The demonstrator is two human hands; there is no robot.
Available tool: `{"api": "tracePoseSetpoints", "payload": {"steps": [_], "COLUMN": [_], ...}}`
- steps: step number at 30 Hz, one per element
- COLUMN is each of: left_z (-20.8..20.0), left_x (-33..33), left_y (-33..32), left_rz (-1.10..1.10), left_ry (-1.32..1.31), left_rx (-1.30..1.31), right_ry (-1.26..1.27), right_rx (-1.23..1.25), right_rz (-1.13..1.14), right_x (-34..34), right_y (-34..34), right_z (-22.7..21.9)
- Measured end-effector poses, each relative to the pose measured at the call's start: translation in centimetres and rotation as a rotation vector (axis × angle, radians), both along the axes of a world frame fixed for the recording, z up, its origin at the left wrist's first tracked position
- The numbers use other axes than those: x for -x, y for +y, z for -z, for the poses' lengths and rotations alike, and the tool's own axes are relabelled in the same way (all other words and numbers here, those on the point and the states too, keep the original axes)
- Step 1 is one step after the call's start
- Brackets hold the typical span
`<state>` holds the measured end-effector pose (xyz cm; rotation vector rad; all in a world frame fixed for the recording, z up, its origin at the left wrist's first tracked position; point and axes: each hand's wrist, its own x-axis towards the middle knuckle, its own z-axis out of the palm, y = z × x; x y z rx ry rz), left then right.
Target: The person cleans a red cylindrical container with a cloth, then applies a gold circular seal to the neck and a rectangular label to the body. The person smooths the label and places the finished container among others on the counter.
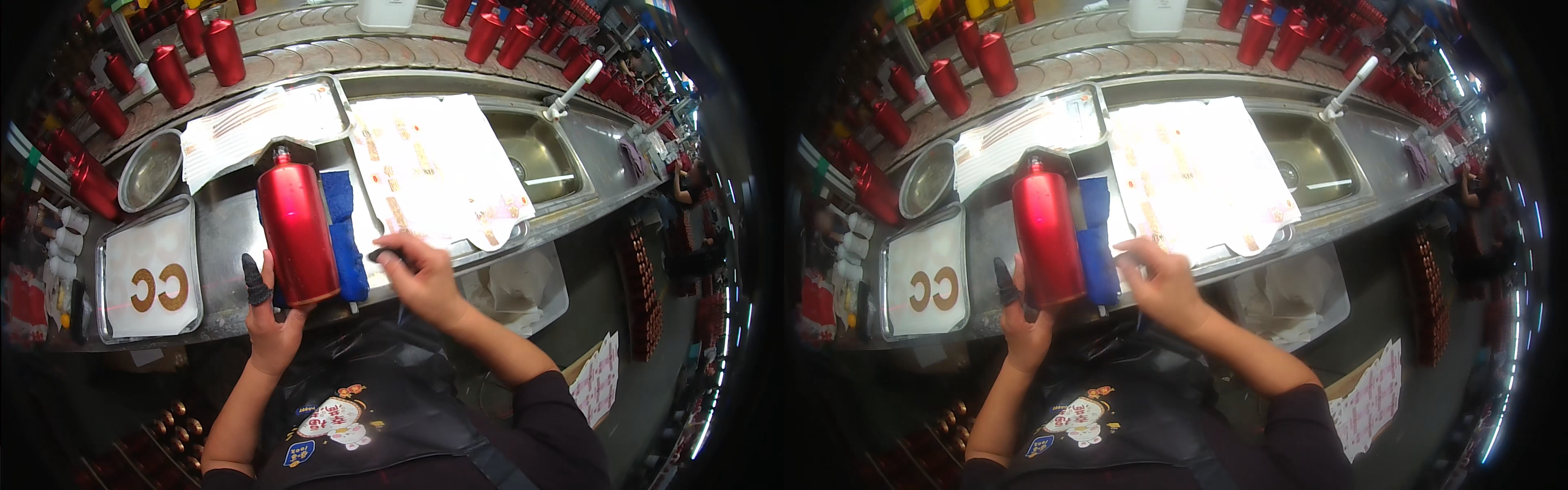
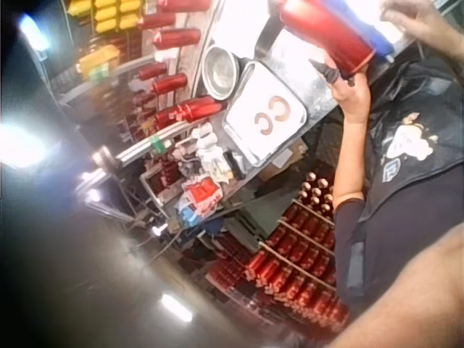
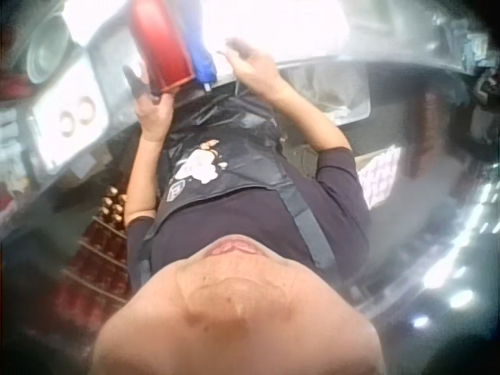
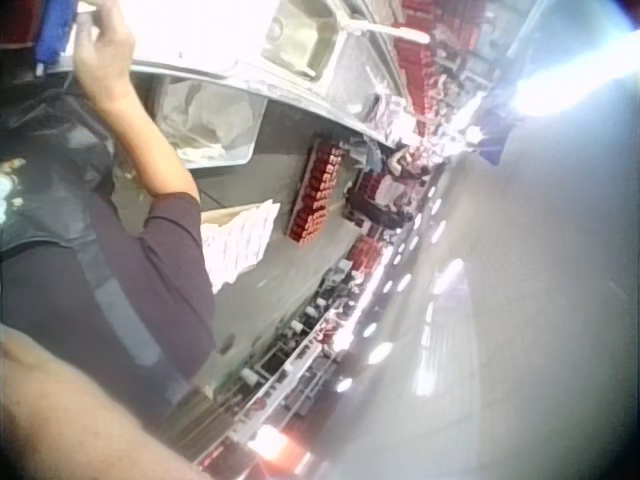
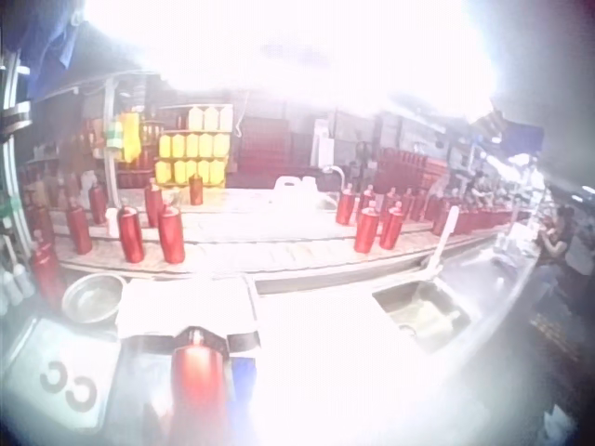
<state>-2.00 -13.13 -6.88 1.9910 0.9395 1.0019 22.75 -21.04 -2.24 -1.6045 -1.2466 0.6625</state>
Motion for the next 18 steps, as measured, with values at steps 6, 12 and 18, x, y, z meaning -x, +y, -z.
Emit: {"api": "tracePoseSetpoints", "payload": {"steps": [6, 12, 18], "left_z": [-1.1, -1.2, -0.6], "left_x": [0.1, -0.1, 0.2], "left_y": [0.7, 0.8, 0.9], "left_rz": [0.039, 0.057, 0.063], "left_ry": [-0.140, -0.114, -0.092], "left_rx": [0.144, 0.163, 0.172], "right_ry": [-0.660, -0.786, -0.852], "right_rx": [0.268, 0.582, 0.552], "right_rz": [0.390, 0.377, 0.368], "right_x": [-14.7, -20.9, -23.6], "right_y": [13.2, 22.1, 24.9], "right_z": [0.6, 4.4, 4.5]}}
